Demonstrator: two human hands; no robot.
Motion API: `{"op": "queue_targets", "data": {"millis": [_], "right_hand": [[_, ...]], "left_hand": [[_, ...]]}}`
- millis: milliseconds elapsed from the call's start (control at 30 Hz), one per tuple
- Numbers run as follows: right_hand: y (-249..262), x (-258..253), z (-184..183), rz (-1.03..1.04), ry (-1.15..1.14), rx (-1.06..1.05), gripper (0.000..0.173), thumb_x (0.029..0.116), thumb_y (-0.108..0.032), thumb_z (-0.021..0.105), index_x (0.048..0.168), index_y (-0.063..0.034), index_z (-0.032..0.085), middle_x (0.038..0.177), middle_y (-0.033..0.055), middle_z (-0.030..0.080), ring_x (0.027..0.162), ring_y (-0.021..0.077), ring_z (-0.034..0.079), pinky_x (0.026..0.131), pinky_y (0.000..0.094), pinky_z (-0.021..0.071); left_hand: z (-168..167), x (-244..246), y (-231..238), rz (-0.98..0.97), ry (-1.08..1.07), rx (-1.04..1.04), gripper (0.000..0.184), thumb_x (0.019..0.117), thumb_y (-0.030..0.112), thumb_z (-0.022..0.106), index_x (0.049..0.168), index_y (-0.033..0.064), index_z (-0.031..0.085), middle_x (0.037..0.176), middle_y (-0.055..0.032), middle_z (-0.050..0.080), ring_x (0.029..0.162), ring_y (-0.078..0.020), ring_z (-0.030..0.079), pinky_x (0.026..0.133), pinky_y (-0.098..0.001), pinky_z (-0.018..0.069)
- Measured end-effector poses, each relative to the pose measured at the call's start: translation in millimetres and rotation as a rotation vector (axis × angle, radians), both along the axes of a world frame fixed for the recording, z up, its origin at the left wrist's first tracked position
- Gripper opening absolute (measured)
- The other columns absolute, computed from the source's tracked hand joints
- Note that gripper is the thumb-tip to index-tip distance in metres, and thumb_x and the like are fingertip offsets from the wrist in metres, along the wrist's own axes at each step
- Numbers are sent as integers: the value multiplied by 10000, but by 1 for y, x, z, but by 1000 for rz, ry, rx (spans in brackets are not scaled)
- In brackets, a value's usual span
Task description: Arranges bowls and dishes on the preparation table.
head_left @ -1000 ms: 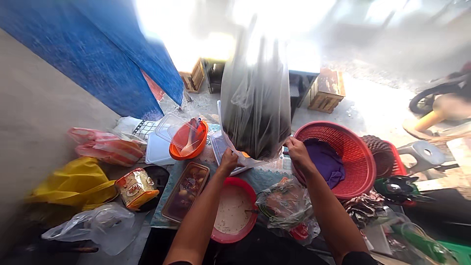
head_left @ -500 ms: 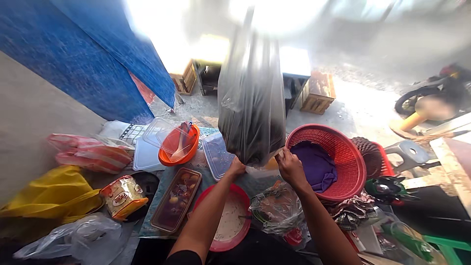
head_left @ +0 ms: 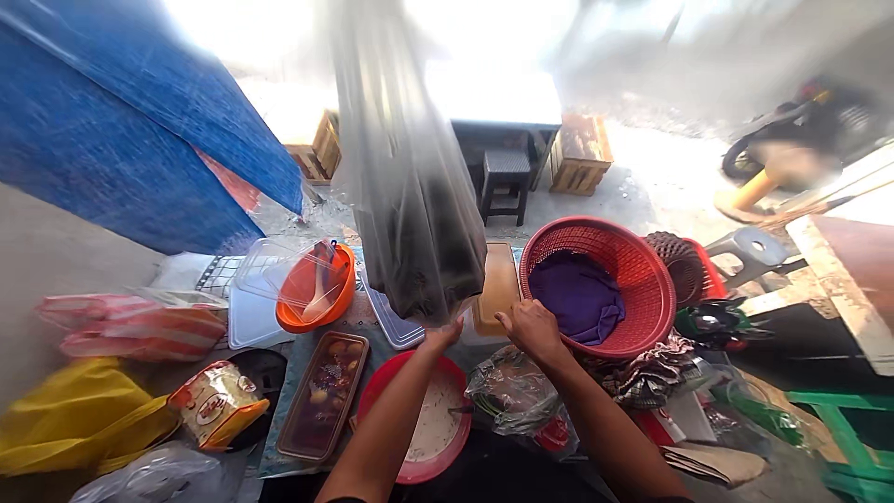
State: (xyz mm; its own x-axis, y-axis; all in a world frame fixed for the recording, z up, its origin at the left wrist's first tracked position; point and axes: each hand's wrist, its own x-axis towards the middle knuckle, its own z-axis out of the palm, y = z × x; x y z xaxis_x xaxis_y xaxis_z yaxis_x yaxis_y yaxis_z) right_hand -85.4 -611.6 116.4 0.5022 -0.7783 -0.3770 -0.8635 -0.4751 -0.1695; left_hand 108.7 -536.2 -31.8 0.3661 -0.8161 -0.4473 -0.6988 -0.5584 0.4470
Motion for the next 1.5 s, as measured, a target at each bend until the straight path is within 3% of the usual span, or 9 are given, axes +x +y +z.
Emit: {"op": "queue_targets", "data": {"millis": [100, 267, 367, 533, 700, 833, 933, 1267, 1500], "right_hand": [[-14, 5, 6, -51, -55, 13, 503, 1083, -462, 405, 1147, -61, 703, 1122, 159, 714, 1133, 323, 673, 918, 527, 534], [-46, 35, -9, -101, -563, -83, 611, 1047, -526, 497, 1510, -127, 499, 1388, 163, 619, 1219, 358, 634, 986, 573, 528], [-46, 52, -26, -82, -473, 3, 698, 1016, -413, 605, 1597, -118, 356, 1553, 207, 444, 1299, 406, 563, 1020, 581, 508], [-29, 60, -51, -189, -389, 0, 778, 1053, -288, 522, 1664, -122, 71, 1301, 257, 610, 1061, 408, 687, 905, 571, 563], [-20, 46, -41, -221, -630, -141, 743, 950, -110, 581, 1623, -113, 268, 1320, 223, 625, 968, 386, 717, 796, 571, 595], [-18, 19, -16, -246, -752, -182, 664, 931, -91, 556, 1573, -102, 385, 1365, 180, 628, 1048, 357, 704, 821, 574, 582], [-22, -8, -6, -318, -890, -200, 634, 948, -75, 498, 1571, -126, 395, 1313, 138, 649, 1105, 293, 676, 883, 542, 571], [-12, -72, 4, -571, -1194, -348, 340, 1043, -207, 574, 1363, -107, 632, 1156, 62, 720, 1047, 108, 684, 944, 327, 559], [-19, -92, 8, -640, -1224, -298, 330, 1035, -258, 611, 1326, -110, 661, 1222, 53, 713, 1103, 106, 680, 968, 336, 560]], "left_hand": [[35, -12, 1, 44, -29, 69, 482, 1085, 345, 365, 1303, -13, 602, 1372, -249, 588, 1288, -392, 578, 1058, -591, 460], [45, -15, 17, 58, -80, -56, 442, 1020, 250, 531, 1387, 11, 587, 1438, -233, 552, 1339, -375, 542, 1117, -560, 427], [44, -18, 32, 278, 144, -450, 403, 1075, 155, 362, 1286, -66, 625, 1180, -249, 682, 1063, -320, 695, 958, -508, 547], [32, -26, 53, 291, 331, -596, 869, 957, 747, 436, 1485, 58, 473, 1344, -140, 649, 1144, -232, 682, 987, -477, 556], [38, -35, 50, 158, 124, -585, 1039, 834, 780, 621, 1498, 7, 423, 1362, -189, 623, 1089, -281, 699, 957, -492, 568], [39, -50, 38, 130, -168, -845, 389, 1003, 288, 605, 1193, -44, 674, 1095, -200, 725, 890, -291, 745, 812, -466, 615], [51, -60, 43, 170, -257, -1036, 298, 1002, 210, 573, 1125, -53, 640, 1115, -206, 701, 962, -259, 721, 865, -395, 595], [84, -82, 72, 647, 302, -1229, 416, 992, 68, 575, 1325, -88, 380, 1241, -196, 640, 1108, -201, 684, 954, -372, 593], [89, -92, 100, 432, 311, -1204, 375, 979, 91, 643, 1312, -49, 543, 1209, -123, 691, 1084, -187, 699, 919, -351, 618]]}}
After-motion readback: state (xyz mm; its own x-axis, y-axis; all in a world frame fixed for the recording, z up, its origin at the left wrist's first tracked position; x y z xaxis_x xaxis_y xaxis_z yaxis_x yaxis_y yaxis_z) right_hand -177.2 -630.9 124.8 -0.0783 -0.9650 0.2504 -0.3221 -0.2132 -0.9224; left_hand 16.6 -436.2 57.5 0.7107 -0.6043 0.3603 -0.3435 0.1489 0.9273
